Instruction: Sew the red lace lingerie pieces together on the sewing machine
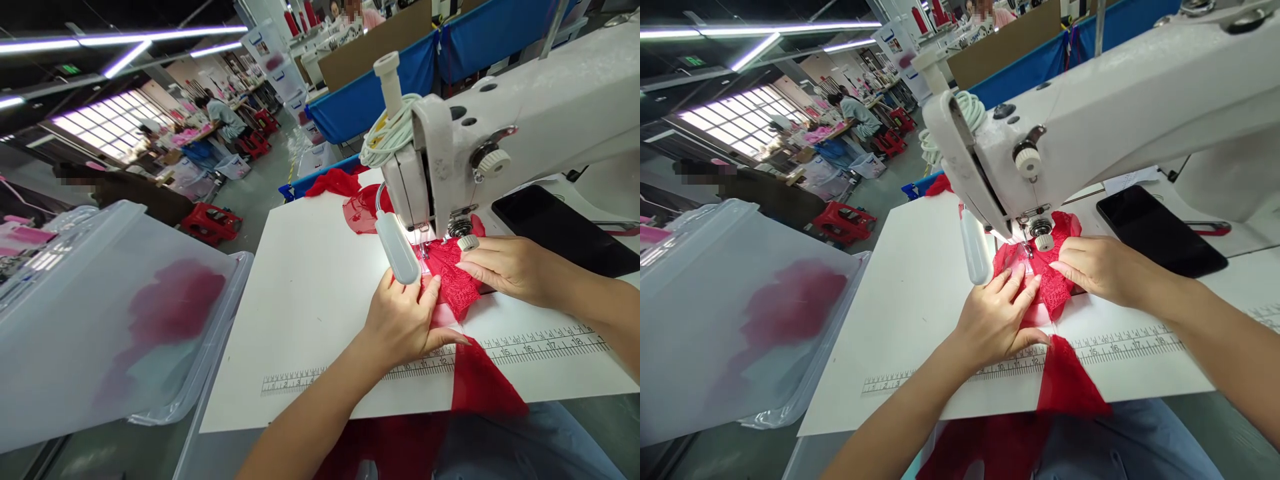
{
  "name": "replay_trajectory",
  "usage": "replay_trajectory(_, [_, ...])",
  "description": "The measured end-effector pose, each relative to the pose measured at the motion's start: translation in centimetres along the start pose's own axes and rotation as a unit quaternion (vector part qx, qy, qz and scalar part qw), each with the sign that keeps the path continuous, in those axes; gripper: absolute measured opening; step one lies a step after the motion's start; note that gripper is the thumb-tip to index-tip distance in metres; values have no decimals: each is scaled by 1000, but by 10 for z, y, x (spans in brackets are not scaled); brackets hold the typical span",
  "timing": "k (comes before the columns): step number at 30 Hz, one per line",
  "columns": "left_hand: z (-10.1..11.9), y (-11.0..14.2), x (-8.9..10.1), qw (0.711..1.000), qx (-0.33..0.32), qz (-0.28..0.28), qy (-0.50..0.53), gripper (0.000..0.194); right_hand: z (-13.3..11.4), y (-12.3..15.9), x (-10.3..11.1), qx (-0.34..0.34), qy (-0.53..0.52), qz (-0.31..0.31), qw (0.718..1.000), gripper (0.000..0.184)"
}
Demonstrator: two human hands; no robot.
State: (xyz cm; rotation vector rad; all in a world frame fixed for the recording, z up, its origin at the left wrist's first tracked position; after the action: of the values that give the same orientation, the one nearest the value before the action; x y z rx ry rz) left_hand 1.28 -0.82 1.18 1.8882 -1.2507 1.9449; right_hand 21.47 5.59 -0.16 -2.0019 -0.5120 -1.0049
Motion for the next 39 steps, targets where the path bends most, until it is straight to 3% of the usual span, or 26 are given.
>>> replay_trajectory(10, [-4,1,-3,1000,18,-8,-16,82,-3,-7,2,-6,-7,-17,1000,42])
replay_trajectory(15, [-2,0,-1,999,12,-42,-12,59,-2,-7,4,-16,-22,-33,999,37])
replay_trajectory(18, [-1,-4,0,999,9,-36,29,48,-2,-4,8,-28,-32,-78,996,23])
replay_trajectory(22, [-2,-8,-4,997,36,-30,54,36,-4,2,13,-22,-22,-166,986,64])
replay_trajectory(24, [-3,-9,-7,997,52,-23,50,31,-7,3,14,-14,-10,-187,982,70])
replay_trajectory(29, [-2,-9,-8,998,48,24,32,44,-16,-2,11,16,90,-130,987,49])
replay_trajectory(33, [4,-8,-1,999,33,10,16,39,-19,-5,8,26,134,-84,987,23])
replay_trajectory(39, [6,-4,0,999,43,6,16,32,-17,-4,5,5,88,-15,996,27])
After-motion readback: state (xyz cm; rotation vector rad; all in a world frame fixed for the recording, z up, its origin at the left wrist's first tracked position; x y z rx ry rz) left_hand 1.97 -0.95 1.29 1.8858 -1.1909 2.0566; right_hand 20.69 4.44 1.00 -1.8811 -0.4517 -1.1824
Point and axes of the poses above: each hand's wrist, its own y-axis away from the middle knuckle, its own x-axis out of the back of the hand, z = x × y, the point moved 3 cm from there along -y, towards the middle knuckle, and after that the axes turned 4 degrees about x, right-handed, at the moved point
